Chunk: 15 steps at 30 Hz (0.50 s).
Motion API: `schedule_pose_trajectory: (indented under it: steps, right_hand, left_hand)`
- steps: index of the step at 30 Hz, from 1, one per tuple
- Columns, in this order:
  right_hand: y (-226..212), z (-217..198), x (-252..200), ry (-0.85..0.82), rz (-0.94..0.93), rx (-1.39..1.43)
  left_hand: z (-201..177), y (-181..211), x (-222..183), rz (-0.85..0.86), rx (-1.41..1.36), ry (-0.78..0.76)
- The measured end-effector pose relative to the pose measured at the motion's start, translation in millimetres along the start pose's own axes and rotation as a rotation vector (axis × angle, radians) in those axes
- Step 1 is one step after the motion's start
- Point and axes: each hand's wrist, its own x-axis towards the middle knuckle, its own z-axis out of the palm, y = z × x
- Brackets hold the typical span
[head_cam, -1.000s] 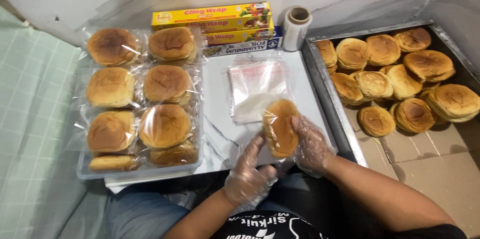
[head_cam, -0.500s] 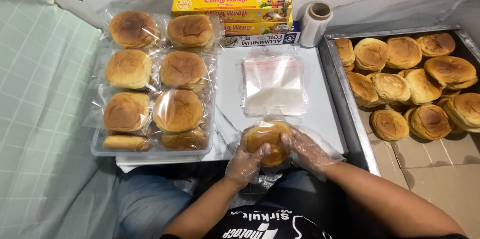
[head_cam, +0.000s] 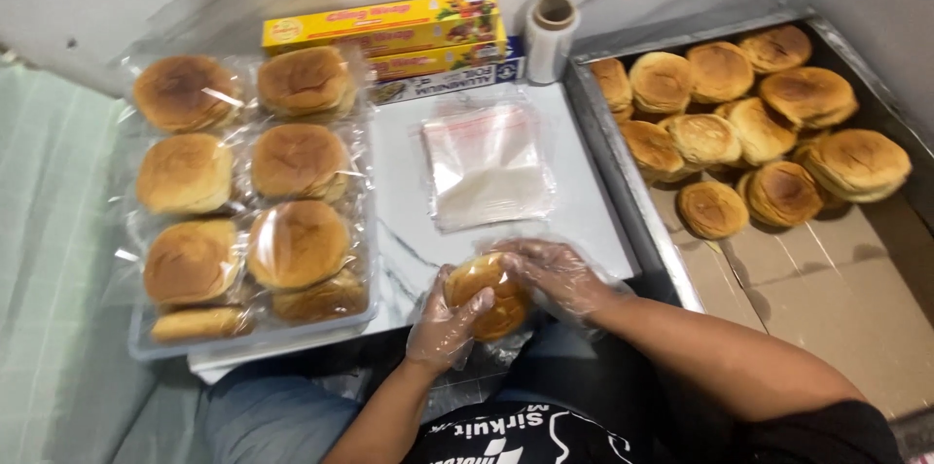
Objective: Bagging individual burger buns into plastic bags and arranging them in a tray for storage or sale.
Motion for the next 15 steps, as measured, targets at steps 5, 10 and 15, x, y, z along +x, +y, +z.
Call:
schedule_pose_trajectory:
  steps: [5,10,15]
  right_hand:
    - [18.2,-17.2,15.6,-0.203,0.130,-0.014]
    - [15.4,-25.3,12.3,-0.418,-0.064,-0.151]
    - [34.7,-31.6,18.4,-0.463,-0.194,0.079]
  left_hand:
    - [2.3,6.4,2.8,-0.211,0.286,-0.010]
    - [-7.1,16.9,-3.8,-0.165,0.061,0.072]
    - [-62.1,78.4,-32.9,0.158,0.281,0.287]
